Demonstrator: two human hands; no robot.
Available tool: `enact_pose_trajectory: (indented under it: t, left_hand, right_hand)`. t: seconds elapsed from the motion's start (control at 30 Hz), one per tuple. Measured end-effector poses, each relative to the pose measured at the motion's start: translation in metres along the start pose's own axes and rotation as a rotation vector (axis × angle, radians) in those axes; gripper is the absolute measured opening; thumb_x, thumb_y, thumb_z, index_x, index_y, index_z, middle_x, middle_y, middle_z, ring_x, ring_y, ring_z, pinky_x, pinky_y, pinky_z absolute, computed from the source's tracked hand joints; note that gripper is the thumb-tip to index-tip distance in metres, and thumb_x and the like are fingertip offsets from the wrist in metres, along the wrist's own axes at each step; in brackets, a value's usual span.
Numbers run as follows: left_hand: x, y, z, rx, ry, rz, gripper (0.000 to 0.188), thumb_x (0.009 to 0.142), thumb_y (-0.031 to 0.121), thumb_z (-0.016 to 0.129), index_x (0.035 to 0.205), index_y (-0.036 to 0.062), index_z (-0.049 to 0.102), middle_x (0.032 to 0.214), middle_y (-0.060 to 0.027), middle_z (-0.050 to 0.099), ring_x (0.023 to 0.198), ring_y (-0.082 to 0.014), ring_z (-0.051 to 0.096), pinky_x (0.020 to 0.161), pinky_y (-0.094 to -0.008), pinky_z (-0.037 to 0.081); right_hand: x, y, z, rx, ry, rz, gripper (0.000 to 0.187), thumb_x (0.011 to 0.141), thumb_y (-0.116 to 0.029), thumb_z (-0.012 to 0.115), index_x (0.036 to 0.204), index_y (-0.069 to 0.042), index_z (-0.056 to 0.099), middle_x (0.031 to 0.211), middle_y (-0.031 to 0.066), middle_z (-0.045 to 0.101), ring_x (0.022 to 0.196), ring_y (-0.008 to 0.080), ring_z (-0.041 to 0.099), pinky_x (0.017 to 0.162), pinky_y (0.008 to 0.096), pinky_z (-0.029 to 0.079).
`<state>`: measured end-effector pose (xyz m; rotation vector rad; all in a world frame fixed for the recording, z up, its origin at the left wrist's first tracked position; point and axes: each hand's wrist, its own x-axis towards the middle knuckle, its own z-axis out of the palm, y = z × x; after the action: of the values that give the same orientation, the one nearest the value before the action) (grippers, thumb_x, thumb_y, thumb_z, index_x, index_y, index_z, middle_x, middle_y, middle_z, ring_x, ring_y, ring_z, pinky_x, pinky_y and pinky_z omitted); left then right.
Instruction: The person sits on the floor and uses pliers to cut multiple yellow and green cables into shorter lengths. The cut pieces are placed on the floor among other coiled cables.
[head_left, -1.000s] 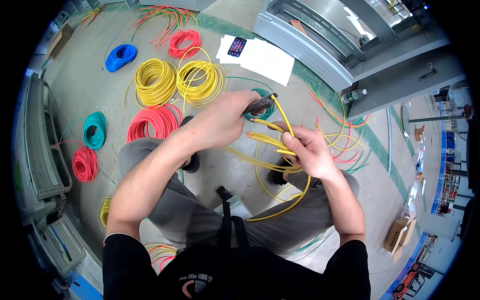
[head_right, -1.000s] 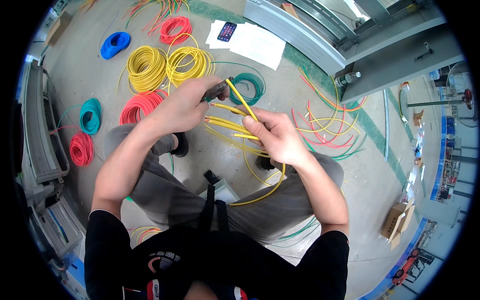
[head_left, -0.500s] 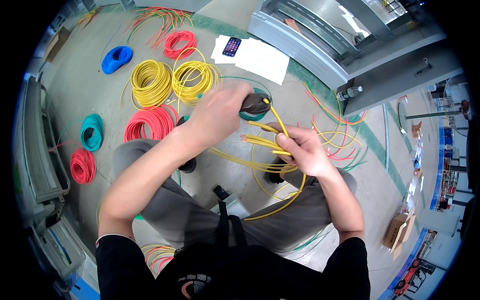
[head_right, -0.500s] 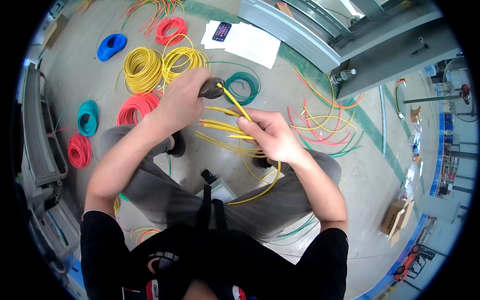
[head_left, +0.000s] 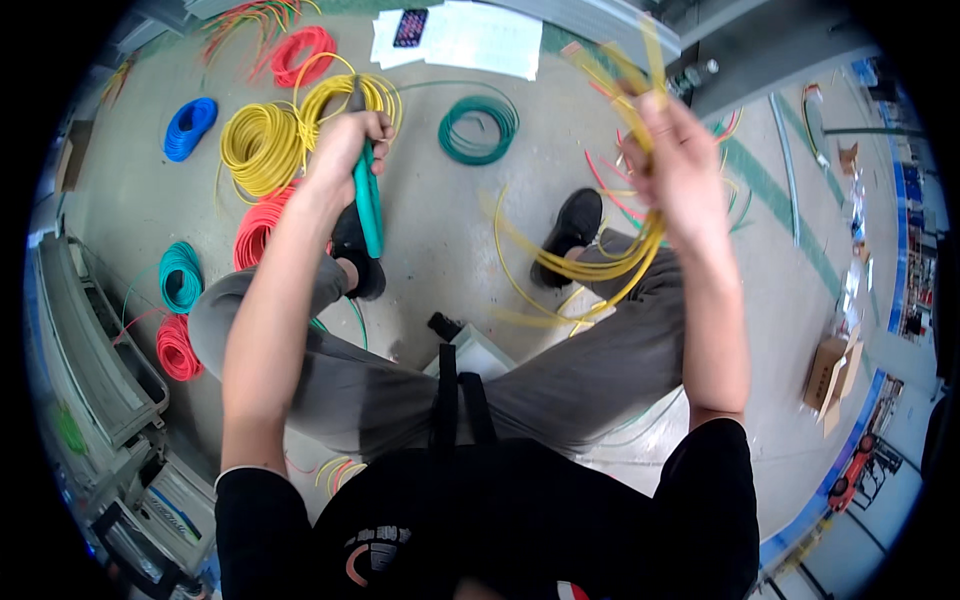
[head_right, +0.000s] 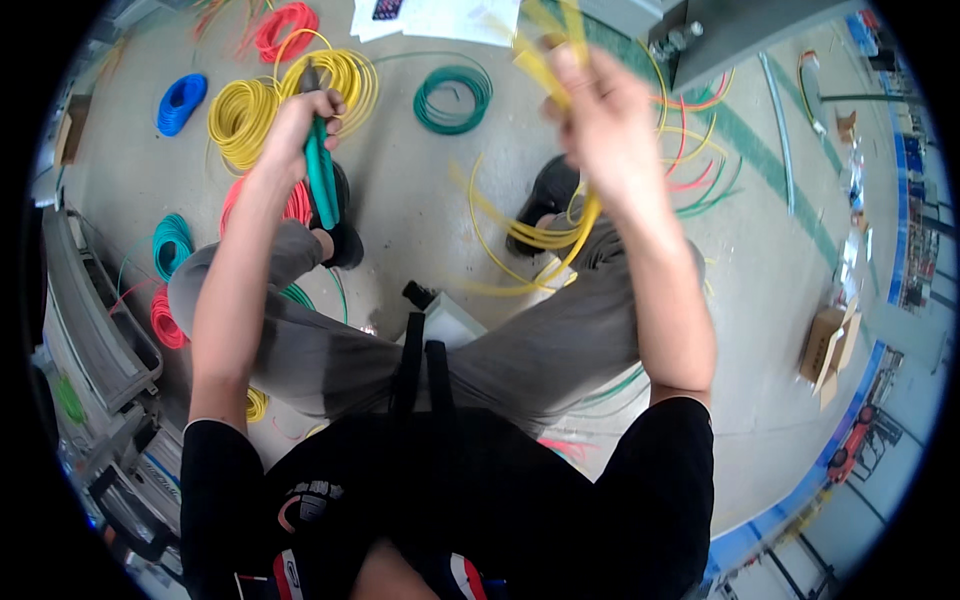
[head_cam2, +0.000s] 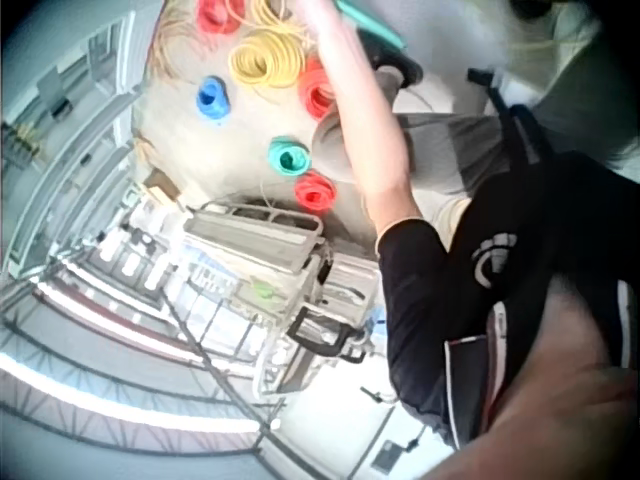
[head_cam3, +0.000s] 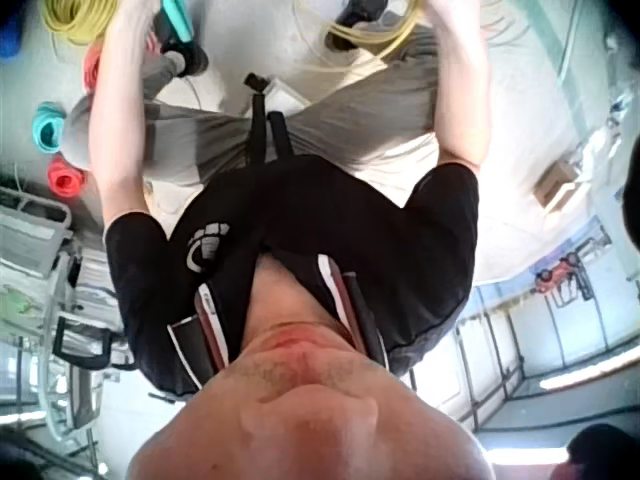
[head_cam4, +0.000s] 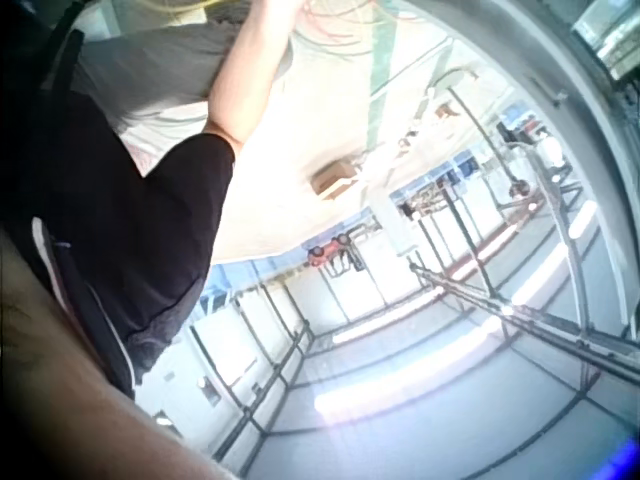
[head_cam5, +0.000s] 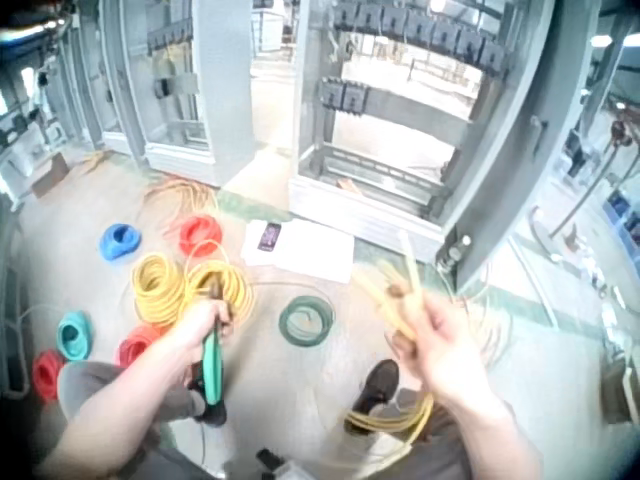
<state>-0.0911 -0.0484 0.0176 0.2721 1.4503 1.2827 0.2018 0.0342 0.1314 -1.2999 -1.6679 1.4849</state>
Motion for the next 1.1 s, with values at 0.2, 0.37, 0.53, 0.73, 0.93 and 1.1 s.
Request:
enact_pose_trajectory:
  t: [0.2,0.37,0.53,0.73,0.93,1.1]
  left_hand:
    - [0.101,-0.226,0.007,1.039,0.215,-0.001,0.030,0.078,0.021,0.060,0.086,-0.0074,0.067,0.081,-0.0267,0.066,0.080,-0.0363,0.067,0.071,-0.0429,0.051]
    - [0.126,-0.334,0.083,1.337,0.031,-0.069,0.030,0.084,0.024,0.061,0.095,-0.0033,0.064,0.098,-0.0237,0.065,0.092,-0.0379,0.065,0.079,-0.0452,0.053]
    - [0.143,-0.374,0.091,1.443,0.222,0.017,0.029,0.084,0.026,0.062,0.094,-0.0014,0.061,0.092,-0.0201,0.066,0.086,-0.0344,0.067,0.076,-0.0444,0.053]
    - [0.168,-0.276,0.046,1.078,0.026,0.191,0.023,0.084,0.023,0.063,0.080,-0.0001,0.060,0.073,-0.0134,0.066,0.066,-0.0266,0.066,0.058,-0.0371,0.051]
    - [0.040,-0.045,0.126,0.436,-0.418,0.165,0.019,0.089,0.022,0.062,0.087,0.0032,0.060,0.067,-0.0010,0.059,0.050,-0.0060,0.046,0.046,-0.0199,0.036]
    - [-0.045,-0.004,0.154,0.463,-0.368,0.454,0.016,0.088,0.017,0.064,0.089,0.0017,0.058,0.070,-0.0028,0.062,0.056,-0.0064,0.052,0.050,-0.0221,0.040]
  right_hand:
    - [0.001,-0.001,-0.062,0.315,0.188,-0.125,0.065,0.096,-0.051,0.042,0.129,0.005,0.044,0.069,-0.0057,0.033,0.052,0.0018,0.023,0.045,0.0179,0.019]
    - [0.005,0.020,-0.092,0.196,0.381,-0.188,0.032,0.098,-0.029,0.050,0.103,0.002,0.056,0.061,-0.0050,0.038,0.048,0.0029,0.027,0.043,0.0209,0.018]
    - [0.016,0.038,-0.111,0.202,0.639,-0.301,0.022,0.099,-0.018,0.045,0.095,0.003,0.049,0.064,-0.0029,0.029,0.053,0.0064,0.021,0.048,0.0233,0.020]
    - [0.035,0.041,-0.127,0.262,0.455,-0.308,0.023,0.098,-0.019,0.047,0.090,0.002,0.054,0.071,0.0013,0.043,0.059,0.0082,0.035,0.053,0.0241,0.030]
    - [0.045,0.025,-0.047,-0.005,0.465,-0.060,0.031,0.096,-0.032,0.052,0.081,-0.005,0.056,0.064,-0.0029,0.043,0.052,0.0057,0.037,0.046,0.0216,0.030]
    - [0.051,0.024,-0.002,0.196,0.137,-0.085,0.028,0.094,-0.024,0.053,0.098,0.002,0.063,0.091,0.0098,0.066,0.081,0.0191,0.060,0.078,0.0349,0.047]
